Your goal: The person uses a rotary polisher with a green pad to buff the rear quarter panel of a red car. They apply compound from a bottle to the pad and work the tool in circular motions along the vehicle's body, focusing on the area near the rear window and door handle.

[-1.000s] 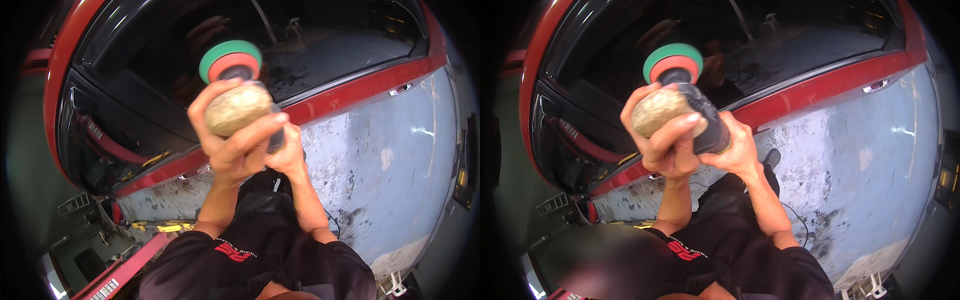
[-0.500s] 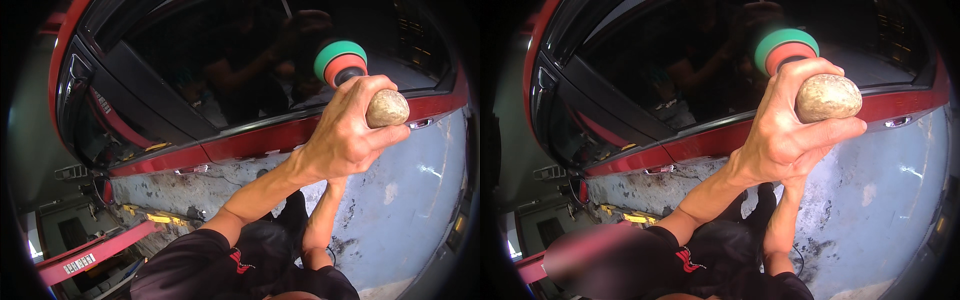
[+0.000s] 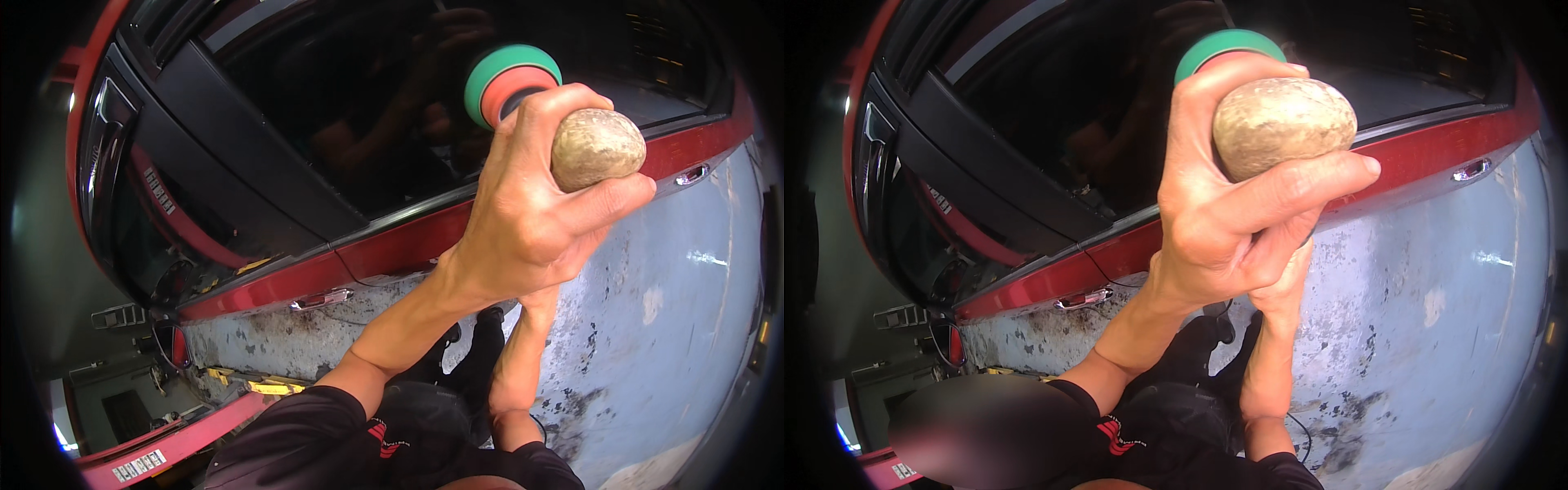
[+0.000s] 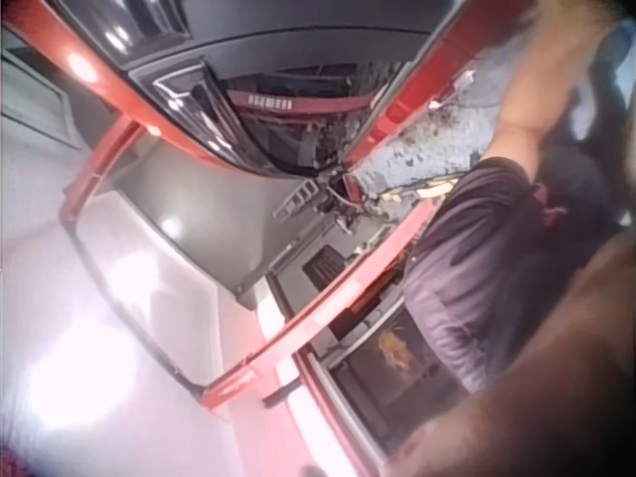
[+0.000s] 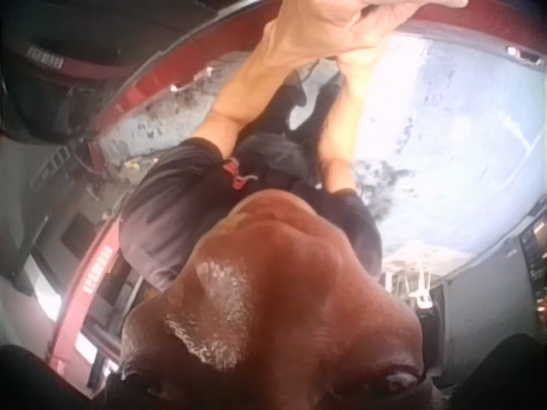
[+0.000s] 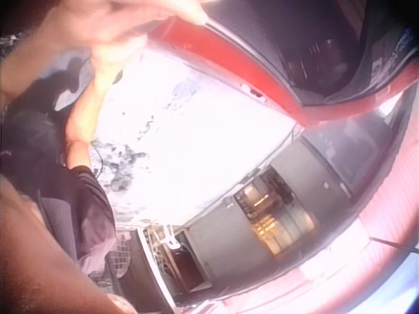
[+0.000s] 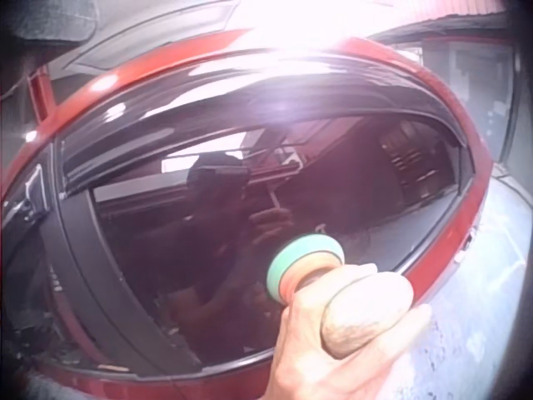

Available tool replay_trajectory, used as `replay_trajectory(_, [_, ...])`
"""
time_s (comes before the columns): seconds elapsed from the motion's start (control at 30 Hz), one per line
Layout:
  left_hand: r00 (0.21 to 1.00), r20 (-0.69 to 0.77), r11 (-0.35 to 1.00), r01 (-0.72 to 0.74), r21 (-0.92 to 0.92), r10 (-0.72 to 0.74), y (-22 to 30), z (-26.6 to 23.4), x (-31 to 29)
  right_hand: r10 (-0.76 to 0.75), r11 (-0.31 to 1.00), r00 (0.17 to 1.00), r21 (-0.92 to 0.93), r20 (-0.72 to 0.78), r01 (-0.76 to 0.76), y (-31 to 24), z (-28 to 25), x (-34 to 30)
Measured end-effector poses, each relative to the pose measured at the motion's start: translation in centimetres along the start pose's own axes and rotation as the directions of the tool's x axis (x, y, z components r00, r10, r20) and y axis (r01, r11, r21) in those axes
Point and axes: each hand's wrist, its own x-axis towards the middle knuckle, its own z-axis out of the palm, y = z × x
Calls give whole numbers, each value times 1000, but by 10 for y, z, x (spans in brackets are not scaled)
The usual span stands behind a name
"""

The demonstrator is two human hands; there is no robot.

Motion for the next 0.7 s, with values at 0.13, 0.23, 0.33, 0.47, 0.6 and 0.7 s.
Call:
replay_trajectory(0.13, [1000, 7, 1000, 4, -16, -4, 3, -12, -5, 2, 999, 1000, -32, -18, -3, -3, 7, -11])
replay_trajectory(0.23, [1000, -10, 1000, -8, -23, 8, 3, -22, -9, 2, 999, 1000, -40, -11, -2, -4, 15, -18])
replay_trajectory(0.33, [999, -38, 999, -26, -33, 25, 2, -30, -11, 4, 999, 1000, -50, -1, -4, -5, 22, -23])
replay_trajectory(0.47, [999, -37, 999, -30, -34, 29, 2, -44, -14, 9, 998, 1000, -61, 13, -9, -5, 32, -28])
replay_trajectory(0.6, [998, -53, 999, -23, -46, 20, 3, -57, -20, 13, 998, 999, -66, 30, -11, -6, 43, -32])
replay_trajectory(0.7, [997, -67, 999, -29, -36, 26, 4, -64, -24, 20, 997, 999, -75, 35, -17, -8, 48, -37])
